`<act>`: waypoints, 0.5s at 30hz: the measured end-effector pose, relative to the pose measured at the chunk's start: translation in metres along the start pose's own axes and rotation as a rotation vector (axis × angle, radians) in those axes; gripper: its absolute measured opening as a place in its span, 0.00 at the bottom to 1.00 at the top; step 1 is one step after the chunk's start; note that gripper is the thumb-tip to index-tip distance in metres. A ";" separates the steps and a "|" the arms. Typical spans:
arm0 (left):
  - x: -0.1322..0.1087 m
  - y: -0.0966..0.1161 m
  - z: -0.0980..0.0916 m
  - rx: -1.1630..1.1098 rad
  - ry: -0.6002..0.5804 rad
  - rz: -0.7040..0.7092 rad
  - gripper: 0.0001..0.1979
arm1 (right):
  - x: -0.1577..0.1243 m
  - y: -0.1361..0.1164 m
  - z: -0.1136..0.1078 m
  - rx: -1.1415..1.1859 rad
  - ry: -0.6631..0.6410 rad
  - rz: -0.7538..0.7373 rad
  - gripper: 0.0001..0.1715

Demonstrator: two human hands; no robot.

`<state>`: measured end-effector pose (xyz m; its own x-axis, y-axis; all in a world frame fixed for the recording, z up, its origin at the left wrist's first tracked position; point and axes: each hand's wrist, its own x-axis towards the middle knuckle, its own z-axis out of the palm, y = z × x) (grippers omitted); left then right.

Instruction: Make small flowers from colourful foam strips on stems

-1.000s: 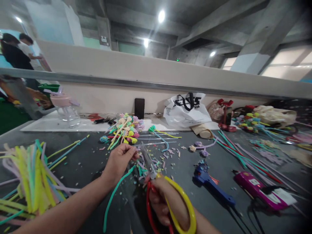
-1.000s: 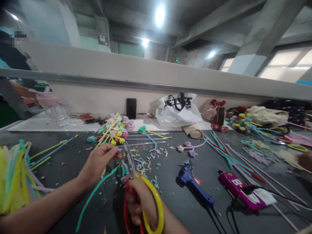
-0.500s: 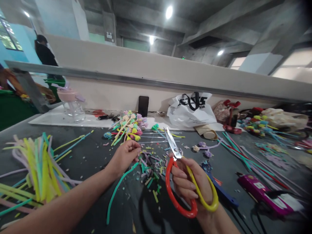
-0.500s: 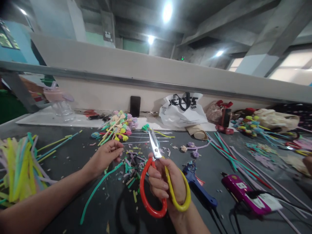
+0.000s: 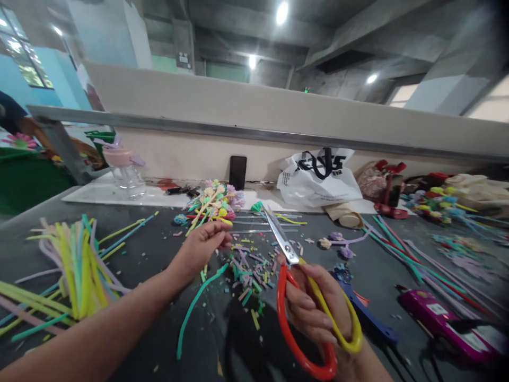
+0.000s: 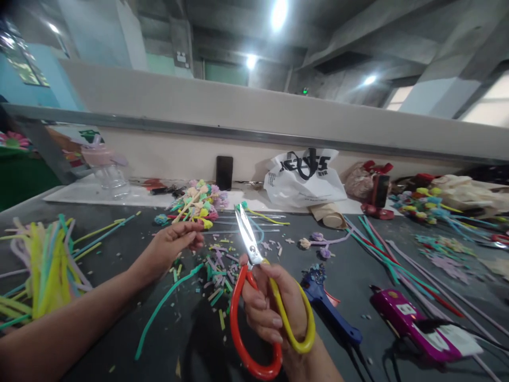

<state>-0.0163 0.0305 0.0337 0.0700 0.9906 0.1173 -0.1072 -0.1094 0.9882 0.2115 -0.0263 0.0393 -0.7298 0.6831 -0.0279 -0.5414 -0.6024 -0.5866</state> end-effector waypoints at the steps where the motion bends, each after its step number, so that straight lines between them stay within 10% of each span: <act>1: -0.001 0.003 0.000 -0.087 -0.033 -0.020 0.12 | 0.001 0.002 -0.001 0.007 -0.022 0.041 0.16; 6: -0.015 0.022 0.003 -0.436 -0.342 -0.226 0.27 | 0.006 0.016 -0.002 -0.033 -0.082 0.257 0.20; 15: -0.006 0.030 -0.007 -0.055 -0.269 -0.355 0.12 | 0.006 0.002 -0.011 -0.008 -0.046 -0.045 0.13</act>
<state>-0.0269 0.0221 0.0617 0.3665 0.9087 -0.1999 -0.0823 0.2457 0.9659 0.2106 -0.0182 0.0289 -0.7231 0.6898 0.0355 -0.5711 -0.5681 -0.5925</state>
